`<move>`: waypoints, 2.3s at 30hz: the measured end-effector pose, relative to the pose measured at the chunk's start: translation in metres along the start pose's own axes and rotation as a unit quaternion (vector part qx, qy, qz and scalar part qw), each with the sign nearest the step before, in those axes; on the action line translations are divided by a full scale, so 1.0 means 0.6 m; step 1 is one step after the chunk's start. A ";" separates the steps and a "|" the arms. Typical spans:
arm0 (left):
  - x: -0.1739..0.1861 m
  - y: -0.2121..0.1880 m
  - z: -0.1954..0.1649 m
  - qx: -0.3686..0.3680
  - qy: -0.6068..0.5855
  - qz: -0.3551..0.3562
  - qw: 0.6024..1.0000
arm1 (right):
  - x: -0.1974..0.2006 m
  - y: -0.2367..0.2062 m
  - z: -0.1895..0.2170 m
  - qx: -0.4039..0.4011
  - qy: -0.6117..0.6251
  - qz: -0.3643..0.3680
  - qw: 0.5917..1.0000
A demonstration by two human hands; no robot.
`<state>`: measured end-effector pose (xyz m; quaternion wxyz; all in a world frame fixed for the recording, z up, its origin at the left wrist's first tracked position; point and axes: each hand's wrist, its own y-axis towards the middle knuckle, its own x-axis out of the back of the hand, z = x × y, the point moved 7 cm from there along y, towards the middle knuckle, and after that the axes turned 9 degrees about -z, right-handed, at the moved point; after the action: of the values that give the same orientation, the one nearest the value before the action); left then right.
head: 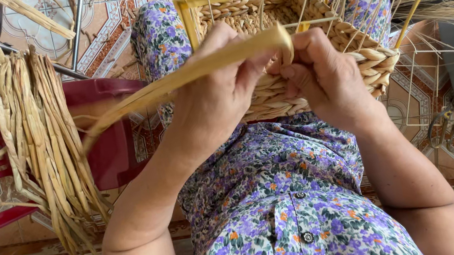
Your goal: The person weaves dried plant fibers into a rectangular basket using a yellow metal frame. They repeatedly interlace the fibers through the vertical supports, pulling them tight to form the basket's side walls.
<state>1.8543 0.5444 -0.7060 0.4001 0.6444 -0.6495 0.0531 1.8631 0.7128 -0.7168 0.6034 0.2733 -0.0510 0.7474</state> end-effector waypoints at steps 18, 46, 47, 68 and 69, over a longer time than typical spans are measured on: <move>0.065 -0.035 -0.068 -0.117 0.109 -0.079 0.984 | -0.028 0.014 0.053 0.096 -0.163 0.018 0.982; 0.052 -0.061 -0.033 -0.145 0.191 0.019 0.971 | -0.047 0.024 0.065 0.163 -0.172 -0.042 0.971; 0.046 -0.068 -0.035 -0.143 0.179 0.008 0.973 | -0.047 0.024 0.063 0.159 -0.182 -0.045 0.969; 0.083 -0.002 -0.059 -0.025 0.089 0.065 0.994 | -0.050 0.022 0.057 0.105 -0.122 -0.038 0.986; 0.069 -0.003 -0.034 -0.018 0.083 0.062 0.994 | -0.051 0.021 0.052 0.079 -0.108 -0.032 0.991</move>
<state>1.8716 0.5232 -0.6688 0.4601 0.5890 -0.6535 0.1195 1.8658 0.6702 -0.7015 0.5945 0.4007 -0.0473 0.6956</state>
